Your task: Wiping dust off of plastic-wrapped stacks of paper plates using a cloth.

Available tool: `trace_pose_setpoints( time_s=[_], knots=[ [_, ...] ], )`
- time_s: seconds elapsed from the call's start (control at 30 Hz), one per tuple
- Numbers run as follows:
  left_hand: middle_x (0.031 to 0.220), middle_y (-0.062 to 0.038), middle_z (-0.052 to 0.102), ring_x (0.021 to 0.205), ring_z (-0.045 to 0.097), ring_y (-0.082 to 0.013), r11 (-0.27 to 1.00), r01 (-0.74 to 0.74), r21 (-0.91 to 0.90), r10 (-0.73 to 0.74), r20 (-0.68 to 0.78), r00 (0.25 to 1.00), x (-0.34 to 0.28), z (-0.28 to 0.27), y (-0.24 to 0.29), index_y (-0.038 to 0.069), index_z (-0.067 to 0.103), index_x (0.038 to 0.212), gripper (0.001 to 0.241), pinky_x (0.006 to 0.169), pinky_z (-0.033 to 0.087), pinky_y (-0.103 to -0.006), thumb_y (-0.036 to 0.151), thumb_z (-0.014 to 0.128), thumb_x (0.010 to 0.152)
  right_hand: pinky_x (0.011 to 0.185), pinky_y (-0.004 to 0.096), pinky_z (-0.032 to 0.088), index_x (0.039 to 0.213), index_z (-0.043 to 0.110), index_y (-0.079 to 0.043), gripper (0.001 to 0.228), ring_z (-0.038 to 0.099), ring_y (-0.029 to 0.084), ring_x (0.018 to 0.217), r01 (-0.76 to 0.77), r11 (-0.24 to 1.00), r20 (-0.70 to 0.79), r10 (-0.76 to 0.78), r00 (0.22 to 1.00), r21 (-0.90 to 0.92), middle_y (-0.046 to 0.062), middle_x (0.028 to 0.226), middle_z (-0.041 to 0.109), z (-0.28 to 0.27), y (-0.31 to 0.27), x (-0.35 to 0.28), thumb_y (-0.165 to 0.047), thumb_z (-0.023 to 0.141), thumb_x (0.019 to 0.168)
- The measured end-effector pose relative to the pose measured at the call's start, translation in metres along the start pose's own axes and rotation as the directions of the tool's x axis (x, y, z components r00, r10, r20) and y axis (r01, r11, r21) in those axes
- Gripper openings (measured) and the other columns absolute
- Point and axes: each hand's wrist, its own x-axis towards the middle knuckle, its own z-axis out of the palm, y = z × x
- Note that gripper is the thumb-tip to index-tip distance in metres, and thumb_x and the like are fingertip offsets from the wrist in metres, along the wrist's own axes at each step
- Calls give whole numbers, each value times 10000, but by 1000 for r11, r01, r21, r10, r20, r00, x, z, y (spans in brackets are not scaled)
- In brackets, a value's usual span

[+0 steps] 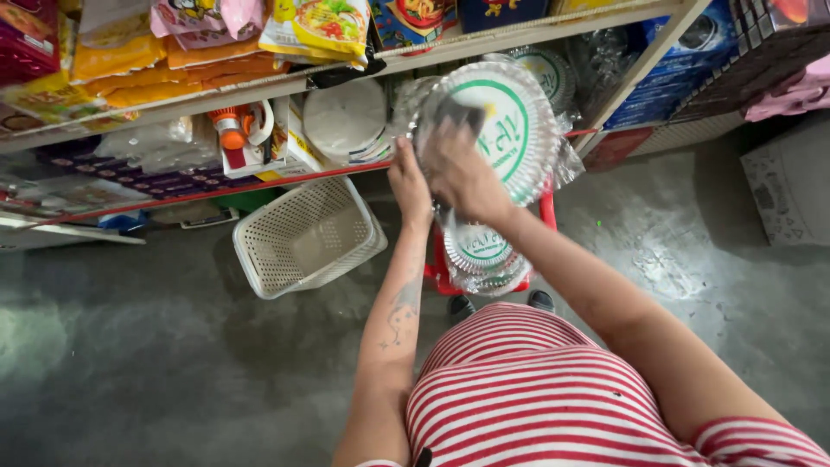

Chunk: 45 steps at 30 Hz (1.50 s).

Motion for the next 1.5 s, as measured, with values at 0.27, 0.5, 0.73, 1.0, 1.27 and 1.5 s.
trace_pose_setpoints(
  time_s=[0.27,0.5,0.73,1.0,1.27,1.5],
  knots=[
    [1021,-134,745,978,629,-160,996,76,-42,-76,-2,997,24,-24,-66,9,761,1049,476,958,506,-397,434,549,1063,941,503,491,1076,684,-55,120,636,385,1033,-28,999,-26,28,999,-22,165,1098,689,-70,59,-36,-94,590,1012],
    [1497,-203,549,1417,498,-271,965,262,-22,-257,119,959,-4,-13,-31,-41,548,1424,789,1099,413,-328,574,470,936,1229,735,123,1468,607,-95,552,79,436,1536,-534,803,-30,546,837,-263,143,1670,160,-103,30,37,-489,447,1116],
    [863,-36,710,862,657,-133,986,160,37,-162,61,985,26,0,-89,87,765,1063,494,812,549,-324,542,578,1017,1225,618,78,1520,433,88,642,198,547,1490,-281,928,253,341,905,-245,383,1571,342,-50,-30,29,-346,513,1055],
    [979,-148,758,943,650,-149,999,47,29,-48,35,998,43,-24,-72,19,776,1057,496,901,533,-388,468,564,1053,1034,617,410,1480,575,-101,475,511,483,1283,-327,876,-56,329,943,-354,253,1431,481,-84,49,-38,-96,648,1011],
    [1009,-150,738,993,673,-221,993,118,-26,-116,68,991,33,6,-81,13,749,1063,489,922,511,-395,473,588,1026,958,584,453,1336,603,-68,431,559,482,1181,-161,986,30,162,986,-40,188,1135,587,-26,-8,-11,-368,576,1028],
    [943,-80,728,890,625,-150,989,146,-38,-142,84,986,23,7,-62,39,763,1014,465,866,526,-354,471,591,1037,783,501,542,1197,732,-15,254,645,419,998,-48,973,-99,26,995,-225,230,1076,608,-83,68,-49,-171,634,1023]
  ],
)
